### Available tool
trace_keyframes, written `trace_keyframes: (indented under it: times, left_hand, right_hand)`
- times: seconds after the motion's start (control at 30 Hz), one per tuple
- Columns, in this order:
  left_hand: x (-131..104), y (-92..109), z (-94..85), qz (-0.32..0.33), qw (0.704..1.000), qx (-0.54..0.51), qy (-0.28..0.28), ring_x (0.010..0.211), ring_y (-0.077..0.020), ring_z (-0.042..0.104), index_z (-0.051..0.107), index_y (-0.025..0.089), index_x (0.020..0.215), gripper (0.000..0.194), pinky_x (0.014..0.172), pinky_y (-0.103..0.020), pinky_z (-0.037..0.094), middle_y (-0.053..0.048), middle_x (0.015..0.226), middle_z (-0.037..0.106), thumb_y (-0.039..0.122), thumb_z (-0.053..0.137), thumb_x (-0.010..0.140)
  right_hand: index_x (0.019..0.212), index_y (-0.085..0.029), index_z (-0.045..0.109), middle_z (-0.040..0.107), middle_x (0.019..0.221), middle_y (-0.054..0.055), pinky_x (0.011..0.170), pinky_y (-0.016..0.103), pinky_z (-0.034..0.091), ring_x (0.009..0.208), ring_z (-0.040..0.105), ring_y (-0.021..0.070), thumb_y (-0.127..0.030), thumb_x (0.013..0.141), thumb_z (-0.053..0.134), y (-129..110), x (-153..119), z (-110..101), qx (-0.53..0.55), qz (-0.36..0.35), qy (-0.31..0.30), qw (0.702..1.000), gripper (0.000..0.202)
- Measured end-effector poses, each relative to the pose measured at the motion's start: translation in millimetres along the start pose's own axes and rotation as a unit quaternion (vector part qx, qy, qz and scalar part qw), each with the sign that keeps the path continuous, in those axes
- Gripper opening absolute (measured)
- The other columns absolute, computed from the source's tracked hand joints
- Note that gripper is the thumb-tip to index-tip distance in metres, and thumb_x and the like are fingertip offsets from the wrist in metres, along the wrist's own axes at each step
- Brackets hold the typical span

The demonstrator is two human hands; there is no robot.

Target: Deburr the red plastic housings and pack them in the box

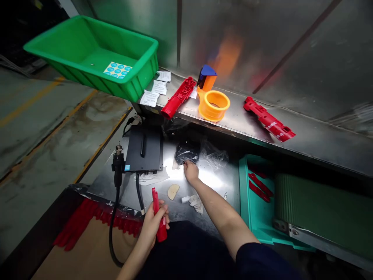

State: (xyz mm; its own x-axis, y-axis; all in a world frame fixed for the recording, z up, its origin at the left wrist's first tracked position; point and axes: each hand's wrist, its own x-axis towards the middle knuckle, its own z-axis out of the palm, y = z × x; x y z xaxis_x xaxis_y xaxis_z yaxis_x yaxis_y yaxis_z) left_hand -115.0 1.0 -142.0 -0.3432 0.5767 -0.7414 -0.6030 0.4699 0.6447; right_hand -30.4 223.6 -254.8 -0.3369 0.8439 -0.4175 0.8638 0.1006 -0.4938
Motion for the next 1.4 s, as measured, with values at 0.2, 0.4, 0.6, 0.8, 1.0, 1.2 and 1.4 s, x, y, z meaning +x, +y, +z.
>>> trace_keyframes:
  times: [0.2, 0.4, 0.6, 0.8, 1.0, 1.2, 1.4]
  left_hand:
    - [26, 6, -17.4, -0.025, 1.000, 0.001, 0.015, 0.048, -0.0138, 0.058, 0.050, 0.021, 0.105, 0.053, 0.042, -0.025, 0.051, 0.007, 0.064, 0.060, 0.047, 0.084, 0.072]
    - [42, 17, -15.5, -0.036, 0.999, 0.010, -0.008, 0.052, -0.0143, 0.060, 0.051, 0.022, 0.106, 0.054, 0.044, -0.025, 0.052, 0.007, 0.067, 0.061, 0.048, 0.085, 0.071]
    - [35, 16, -12.6, -0.035, 0.999, 0.007, 0.007, 0.052, -0.0133, 0.058, 0.052, 0.023, 0.104, 0.054, 0.042, -0.024, 0.051, 0.007, 0.068, 0.061, 0.047, 0.085, 0.069]
    - [22, 6, -13.8, -0.034, 0.999, -0.009, 0.035, 0.051, -0.0141, 0.059, 0.052, 0.022, 0.105, 0.058, 0.042, -0.025, 0.051, 0.007, 0.066, 0.062, 0.045, 0.088, 0.065]
    - [4, 2, -7.7, -0.039, 0.998, -0.042, 0.035, 0.054, -0.0142, 0.061, 0.053, 0.021, 0.110, 0.057, 0.046, -0.025, 0.052, 0.005, 0.068, 0.064, 0.040, 0.088, 0.069]
    - [-26, 17, 5.7, -0.027, 0.997, -0.065, 0.006, 0.082, -0.0243, 0.075, 0.054, 0.020, 0.122, 0.065, 0.063, -0.031, 0.059, -0.008, 0.098, 0.075, 0.034, 0.088, 0.068]
    - [-56, 31, 46.8, 0.069, 0.997, -0.033, -0.001, 0.056, -0.0100, 0.061, 0.057, 0.023, 0.130, 0.070, 0.055, -0.022, 0.051, 0.005, 0.079, 0.066, 0.033, 0.091, 0.069]
  right_hand:
    - [0.125, -0.017, 0.064, 0.066, 0.128, 0.009, 0.095, 0.048, 0.058, 0.111, 0.067, 0.0254, -0.036, 0.101, 0.066, 21, 7, 14, 0.034, 0.003, 0.003, 0.999, 0.030]
    - [0.121, -0.016, 0.065, 0.068, 0.119, 0.008, 0.085, 0.041, 0.062, 0.099, 0.069, 0.0217, -0.036, 0.101, 0.066, 30, 12, 24, 0.112, 0.031, -0.022, 0.993, 0.028]
    - [0.122, -0.016, 0.064, 0.069, 0.114, 0.007, 0.078, 0.037, 0.063, 0.091, 0.070, 0.0193, -0.035, 0.102, 0.066, 50, -4, 27, 0.161, 0.075, -0.068, 0.982, 0.028]
    - [0.125, -0.016, 0.063, 0.068, 0.119, 0.008, 0.082, 0.040, 0.062, 0.097, 0.070, 0.0214, -0.036, 0.102, 0.066, 69, -19, 22, 0.151, 0.073, -0.033, 0.985, 0.031]
    - [0.125, -0.018, 0.064, 0.064, 0.132, 0.010, 0.096, 0.048, 0.057, 0.114, 0.065, 0.0261, -0.035, 0.100, 0.068, 68, -38, 16, 0.154, -0.001, -0.044, 0.987, 0.030]
    - [0.124, -0.017, 0.064, 0.065, 0.127, 0.009, 0.092, 0.045, 0.059, 0.108, 0.067, 0.0244, -0.036, 0.101, 0.067, 55, -50, 0, 0.240, 0.009, -0.077, 0.968, 0.029]
    - [0.102, -0.015, 0.066, 0.066, 0.078, -0.002, 0.063, 0.029, 0.056, 0.062, 0.063, 0.0123, -0.046, 0.101, 0.065, 40, -130, -58, 0.415, -0.002, -0.163, 0.895, 0.031]
